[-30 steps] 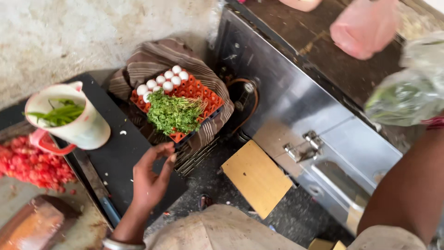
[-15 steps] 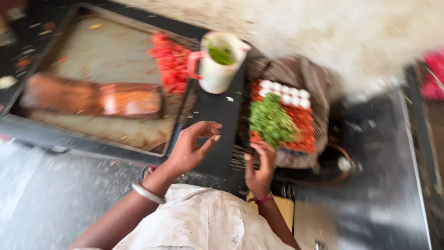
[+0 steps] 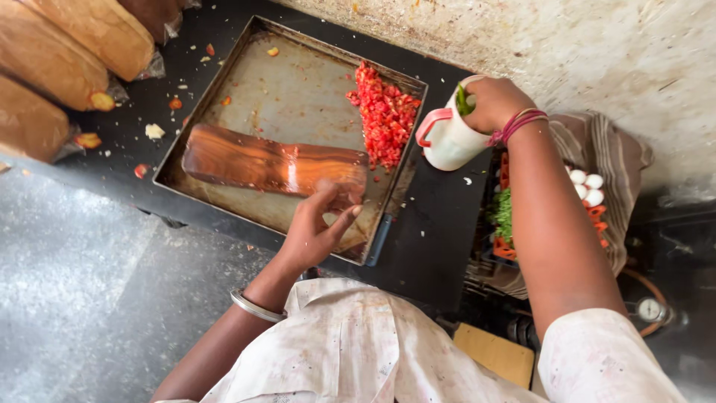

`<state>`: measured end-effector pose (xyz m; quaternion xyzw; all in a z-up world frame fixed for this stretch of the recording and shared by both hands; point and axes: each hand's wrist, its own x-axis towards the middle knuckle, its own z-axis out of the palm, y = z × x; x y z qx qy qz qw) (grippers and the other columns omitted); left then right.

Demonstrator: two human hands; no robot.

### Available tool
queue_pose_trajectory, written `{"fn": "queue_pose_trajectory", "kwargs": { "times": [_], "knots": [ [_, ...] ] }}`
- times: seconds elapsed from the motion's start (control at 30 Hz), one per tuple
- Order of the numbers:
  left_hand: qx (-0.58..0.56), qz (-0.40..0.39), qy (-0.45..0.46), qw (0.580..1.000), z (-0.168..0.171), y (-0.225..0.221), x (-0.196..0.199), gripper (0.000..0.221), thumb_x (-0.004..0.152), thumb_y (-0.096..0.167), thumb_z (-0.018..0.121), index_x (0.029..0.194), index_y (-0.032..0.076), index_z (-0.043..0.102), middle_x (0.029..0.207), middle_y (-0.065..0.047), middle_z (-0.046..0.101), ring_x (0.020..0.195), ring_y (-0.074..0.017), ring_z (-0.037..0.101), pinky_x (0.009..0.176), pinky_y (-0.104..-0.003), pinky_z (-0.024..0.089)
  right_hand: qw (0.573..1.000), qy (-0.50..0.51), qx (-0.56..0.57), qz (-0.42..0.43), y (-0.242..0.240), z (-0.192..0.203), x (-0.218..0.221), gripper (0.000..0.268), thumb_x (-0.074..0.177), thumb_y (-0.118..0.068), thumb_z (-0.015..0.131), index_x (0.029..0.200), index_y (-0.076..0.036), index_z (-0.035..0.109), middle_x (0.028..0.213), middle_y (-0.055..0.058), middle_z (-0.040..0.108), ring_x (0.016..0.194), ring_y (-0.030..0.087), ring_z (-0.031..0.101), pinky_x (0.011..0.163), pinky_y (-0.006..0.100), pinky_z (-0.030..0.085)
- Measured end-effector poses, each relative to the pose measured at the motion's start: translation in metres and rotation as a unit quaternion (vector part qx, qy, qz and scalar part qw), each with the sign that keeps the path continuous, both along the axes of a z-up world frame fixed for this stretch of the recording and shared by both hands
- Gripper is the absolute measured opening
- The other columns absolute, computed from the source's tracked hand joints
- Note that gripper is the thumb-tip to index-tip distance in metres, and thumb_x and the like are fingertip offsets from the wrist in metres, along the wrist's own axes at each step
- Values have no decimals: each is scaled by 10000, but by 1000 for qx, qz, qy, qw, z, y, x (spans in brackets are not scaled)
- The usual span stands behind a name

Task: The person dices green chilies on a wooden block with a large knife, starting by selecting chilies from a plastic bag and placing them on the block.

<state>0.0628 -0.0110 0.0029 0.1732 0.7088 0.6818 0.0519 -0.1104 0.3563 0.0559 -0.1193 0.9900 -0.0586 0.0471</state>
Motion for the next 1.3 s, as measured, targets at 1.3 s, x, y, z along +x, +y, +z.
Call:
{"fn": "queue_pose_trajectory", "kwargs": {
  "times": [1.3],
  "knots": [
    [-60, 2, 8, 998, -6, -64, -18, 296, 951, 106, 697, 1233, 23, 662, 1070, -29, 758, 908, -108, 697, 793, -271, 548, 917, -25, -336, -212, 40, 37, 44, 245, 1058, -96, 671, 1236, 67, 625, 1028, 189, 719, 822, 224, 734, 673, 292, 611]
  ]
}}
